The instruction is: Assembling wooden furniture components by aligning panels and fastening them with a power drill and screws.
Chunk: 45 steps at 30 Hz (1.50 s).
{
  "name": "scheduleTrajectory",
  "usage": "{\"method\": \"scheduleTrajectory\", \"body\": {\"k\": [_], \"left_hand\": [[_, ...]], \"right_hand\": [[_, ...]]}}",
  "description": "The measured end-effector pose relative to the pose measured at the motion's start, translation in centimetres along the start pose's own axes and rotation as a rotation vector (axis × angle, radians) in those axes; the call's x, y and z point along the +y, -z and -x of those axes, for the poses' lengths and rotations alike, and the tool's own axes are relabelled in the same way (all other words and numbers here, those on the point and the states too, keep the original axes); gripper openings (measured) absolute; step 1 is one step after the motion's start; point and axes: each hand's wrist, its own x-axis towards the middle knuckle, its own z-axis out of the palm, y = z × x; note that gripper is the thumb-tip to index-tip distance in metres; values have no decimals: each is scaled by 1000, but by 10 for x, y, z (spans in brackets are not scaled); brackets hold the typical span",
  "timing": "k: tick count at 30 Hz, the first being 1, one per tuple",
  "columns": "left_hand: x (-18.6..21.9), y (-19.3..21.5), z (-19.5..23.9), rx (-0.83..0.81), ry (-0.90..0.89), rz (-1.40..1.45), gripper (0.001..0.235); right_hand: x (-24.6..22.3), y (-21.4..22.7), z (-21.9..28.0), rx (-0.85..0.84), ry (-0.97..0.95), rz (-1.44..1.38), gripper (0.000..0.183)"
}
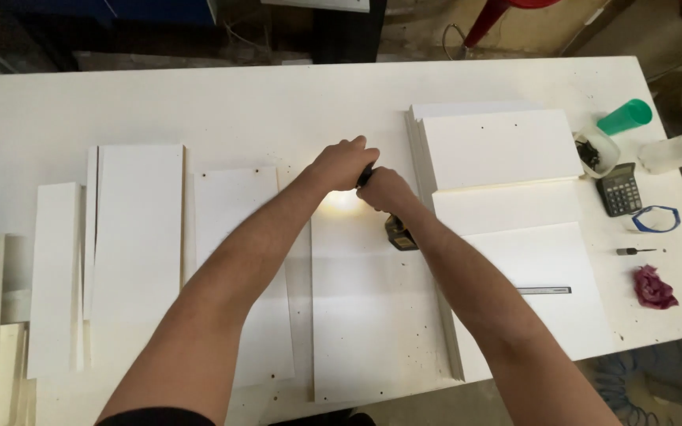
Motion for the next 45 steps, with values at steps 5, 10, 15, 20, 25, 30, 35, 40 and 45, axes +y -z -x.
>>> {"method": "scheduleTrajectory", "body": {"k": [5, 10, 15, 20, 25, 30, 35, 40, 45], "left_hand": [[32, -4, -32, -12, -80, 36, 41], [38, -15, -49, -47, -106, 28, 44], [31, -23, -54, -74, -87, 43, 45], [26, -25, -52, -74, -84, 11, 42], [17, -37, -56, -65, -99, 20, 46], [17, -34, -56, -52, -96, 0, 48], [18, -38, -51, -35, -69, 14, 41], [19, -46, -51, -25, -89, 3, 43], [20, -43, -55, -23, -88, -6, 42]], "right_hand": [[38, 21, 5, 43, -114, 64, 30], [60, 16, -3, 35, -154, 13, 29], [55, 14, 1, 31, -142, -21, 29], [59, 2, -10, 21, -167, -21, 28], [58, -1, -14, 21, -170, -37, 30], [58, 1, -20, 9, -157, -10, 34], [44, 9, -1, 6, -164, -15, 36], [48, 3, 3, 26, -157, -33, 34], [49, 3, -3, 26, -179, -20, 35]]}}
